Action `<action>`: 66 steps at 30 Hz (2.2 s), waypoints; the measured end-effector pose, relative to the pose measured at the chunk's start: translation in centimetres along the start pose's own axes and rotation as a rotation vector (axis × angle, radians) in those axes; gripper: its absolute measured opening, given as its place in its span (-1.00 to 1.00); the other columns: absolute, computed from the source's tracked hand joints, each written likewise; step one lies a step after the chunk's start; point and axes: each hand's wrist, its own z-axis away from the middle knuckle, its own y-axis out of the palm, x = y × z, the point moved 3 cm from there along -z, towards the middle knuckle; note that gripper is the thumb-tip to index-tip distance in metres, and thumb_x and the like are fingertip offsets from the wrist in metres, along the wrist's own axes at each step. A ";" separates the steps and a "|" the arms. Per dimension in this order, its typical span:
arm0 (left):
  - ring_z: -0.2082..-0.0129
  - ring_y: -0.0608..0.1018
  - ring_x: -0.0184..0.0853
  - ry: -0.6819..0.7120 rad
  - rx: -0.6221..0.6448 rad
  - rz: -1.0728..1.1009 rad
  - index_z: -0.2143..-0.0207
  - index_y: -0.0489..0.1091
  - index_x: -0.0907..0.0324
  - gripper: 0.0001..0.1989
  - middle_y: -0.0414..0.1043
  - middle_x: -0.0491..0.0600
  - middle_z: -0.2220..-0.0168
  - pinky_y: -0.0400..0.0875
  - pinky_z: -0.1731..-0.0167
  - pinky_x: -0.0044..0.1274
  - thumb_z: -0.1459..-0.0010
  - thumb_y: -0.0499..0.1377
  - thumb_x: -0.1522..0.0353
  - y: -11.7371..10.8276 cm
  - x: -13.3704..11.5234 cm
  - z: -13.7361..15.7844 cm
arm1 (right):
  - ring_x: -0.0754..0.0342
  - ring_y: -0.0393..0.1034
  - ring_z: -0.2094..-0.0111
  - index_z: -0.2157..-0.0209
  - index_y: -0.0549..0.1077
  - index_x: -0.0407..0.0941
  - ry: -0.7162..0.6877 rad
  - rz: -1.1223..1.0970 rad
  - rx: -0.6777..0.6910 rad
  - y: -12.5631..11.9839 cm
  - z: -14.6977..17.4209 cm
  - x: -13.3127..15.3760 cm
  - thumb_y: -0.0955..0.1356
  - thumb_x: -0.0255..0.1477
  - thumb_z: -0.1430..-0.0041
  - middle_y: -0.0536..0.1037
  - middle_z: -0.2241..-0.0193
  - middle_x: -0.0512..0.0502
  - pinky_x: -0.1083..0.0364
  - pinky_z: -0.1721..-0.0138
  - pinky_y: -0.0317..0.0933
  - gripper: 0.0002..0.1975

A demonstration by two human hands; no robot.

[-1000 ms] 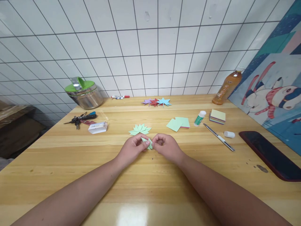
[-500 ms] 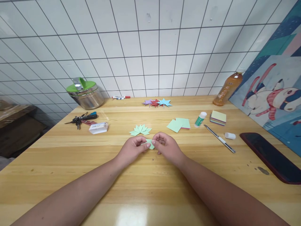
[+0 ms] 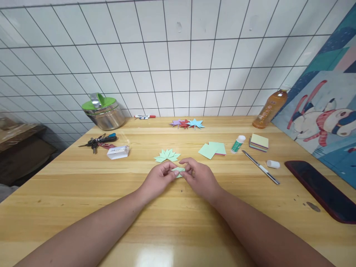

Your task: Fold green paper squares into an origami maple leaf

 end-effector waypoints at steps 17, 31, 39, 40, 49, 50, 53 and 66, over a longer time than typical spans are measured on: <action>0.49 0.39 -0.42 -0.097 0.074 0.177 0.43 0.37 0.24 -0.73 0.34 -0.10 0.50 0.29 0.39 -0.56 0.05 0.25 0.21 -0.4 0.2 -0.2 | 0.09 0.41 0.27 0.07 0.41 0.01 -0.143 -0.101 -0.034 -0.6 0.2 0.6 0.24 -0.44 -0.16 0.48 0.13 -0.07 0.08 0.23 0.30 -0.70; 0.51 0.32 -0.43 -0.005 0.082 0.070 0.52 0.30 0.23 -0.71 0.28 -0.13 0.55 0.20 0.43 -0.58 0.00 0.20 0.19 -0.3 0.2 0.0 | 0.14 0.36 0.48 0.50 0.36 -0.10 0.107 -0.311 -0.010 0.2 -0.3 -0.6 0.35 -0.32 -0.02 0.46 0.54 0.03 0.16 0.44 0.24 -0.84; 0.50 0.36 -0.43 -0.047 -0.002 0.110 0.46 0.36 0.23 -0.71 0.32 -0.12 0.52 0.30 0.45 -0.58 0.07 0.25 0.17 -0.2 0.4 -0.1 | 0.19 0.30 0.55 0.40 0.35 -0.14 0.321 -0.616 0.134 1.1 -0.6 -1.4 0.39 -0.24 0.08 0.39 0.57 0.05 0.18 0.52 0.26 -0.72; 0.50 0.36 -0.43 -0.052 -0.004 0.117 0.46 0.36 0.23 -0.71 0.32 -0.12 0.51 0.30 0.44 -0.58 0.07 0.25 0.18 -0.3 0.5 -0.2 | 0.21 0.28 0.57 0.46 0.34 -0.14 0.316 -0.613 0.135 1.1 -0.6 -1.4 0.40 -0.23 0.08 0.37 0.59 0.06 0.18 0.52 0.26 -0.73; 0.51 0.35 -0.44 -0.033 0.085 0.020 0.45 0.38 0.24 -0.76 0.32 -0.12 0.53 0.26 0.45 -0.59 0.00 0.21 0.22 -0.1 0.5 -0.1 | 0.21 0.28 0.54 0.46 0.37 -0.15 0.320 -0.654 0.127 1.1 -0.6 -1.6 0.42 -0.30 0.12 0.38 0.56 0.06 0.18 0.51 0.27 -0.76; 0.51 0.36 -0.44 -0.045 0.068 0.032 0.44 0.38 0.24 -0.76 0.32 -0.12 0.52 0.27 0.45 -0.59 0.01 0.21 0.21 -0.2 0.6 -0.1 | 0.21 0.29 0.53 0.44 0.38 -0.15 0.331 -0.677 0.136 1.0 -0.6 -1.6 0.42 -0.30 0.12 0.39 0.54 0.05 0.18 0.51 0.27 -0.76; 0.49 0.38 -0.43 -0.068 0.031 0.066 0.42 0.39 0.24 -0.75 0.34 -0.11 0.48 0.31 0.44 -0.58 0.02 0.22 0.21 -0.3 0.9 -0.3 | 0.22 0.31 0.52 0.35 0.41 -0.16 0.373 -0.701 0.152 0.7 -0.8 -1.7 0.41 -0.33 0.09 0.42 0.51 0.03 0.18 0.48 0.28 -0.75; 0.51 0.35 -0.44 -0.047 0.072 0.013 0.44 0.36 0.26 -0.72 0.32 -0.12 0.52 0.28 0.47 -0.60 0.04 0.23 0.19 0.0 0.2 -0.1 | 0.17 0.27 0.52 0.49 0.39 -0.14 0.310 -0.508 0.105 1.2 -0.6 -1.8 0.37 -0.31 0.07 0.41 0.53 0.01 0.18 0.51 0.25 -0.82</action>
